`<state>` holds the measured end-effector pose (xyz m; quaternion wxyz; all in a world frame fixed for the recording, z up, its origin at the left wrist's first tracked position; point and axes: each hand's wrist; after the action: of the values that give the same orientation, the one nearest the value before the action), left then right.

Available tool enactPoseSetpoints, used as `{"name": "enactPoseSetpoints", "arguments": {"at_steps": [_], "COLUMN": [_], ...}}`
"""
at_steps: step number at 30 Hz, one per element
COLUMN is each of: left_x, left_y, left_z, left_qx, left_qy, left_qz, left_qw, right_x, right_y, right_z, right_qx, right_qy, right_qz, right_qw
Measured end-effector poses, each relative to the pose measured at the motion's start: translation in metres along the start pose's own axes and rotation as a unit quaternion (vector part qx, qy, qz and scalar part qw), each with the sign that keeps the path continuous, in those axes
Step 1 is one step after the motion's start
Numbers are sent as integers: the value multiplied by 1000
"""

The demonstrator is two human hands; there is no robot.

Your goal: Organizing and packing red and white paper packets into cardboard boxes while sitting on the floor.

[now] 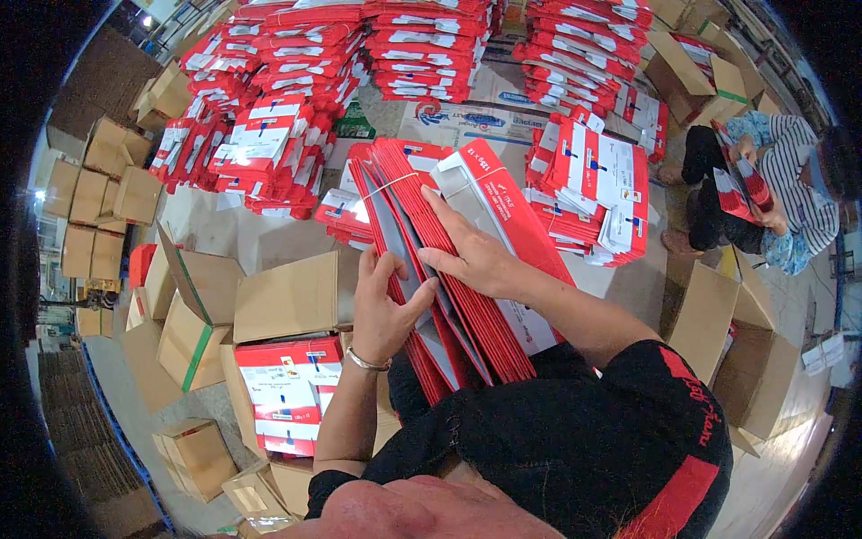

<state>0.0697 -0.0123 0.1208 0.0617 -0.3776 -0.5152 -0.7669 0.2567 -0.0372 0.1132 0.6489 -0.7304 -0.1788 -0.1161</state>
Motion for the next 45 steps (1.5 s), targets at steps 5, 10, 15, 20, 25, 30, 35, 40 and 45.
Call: {"name": "enactPoseSetpoints", "arguments": {"at_steps": [5,10,15,20,25,30,35,40,45], "left_x": [1,2,-1,-1,1,2,-1,0,-1], "left_y": [-10,-9,9,-3,-13,4,7,-4,-17], "left_z": [-2,-2,3,1,-5,0,2,0,-6], "left_qx": [43,35,2,-8,61,10,-10,-5,11], "left_qy": [-22,-28,3,-28,-39,-30,-10,-31,38], "left_qz": [-94,-69,10,-28,-133,-36,10,-39,-153], "left_qw": [994,997,1000,999,989,999,1000,999,987], "right_x": [3,-1,-6,-6,1,-6,-8,-5,-10], "right_y": [9,4,4,7,4,2,2,5,5], "right_z": [-1,1,-1,0,-1,1,2,2,3], "right_qx": [26,36,58,60,36,56,36,24,54], "right_qy": [26,15,30,39,14,18,15,16,32], "right_qz": [-21,17,54,55,62,84,93,92,62], "right_qw": [999,999,996,996,997,995,995,995,996]}}
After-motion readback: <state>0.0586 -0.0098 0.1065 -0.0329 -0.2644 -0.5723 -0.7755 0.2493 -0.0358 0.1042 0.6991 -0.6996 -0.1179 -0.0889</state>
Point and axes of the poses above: each hand's wrist, its own z-axis towards the middle knuckle, its own x-axis out of the back of the hand, y = z × x, and after that the axes turned 4 degrees about -x, right-handed
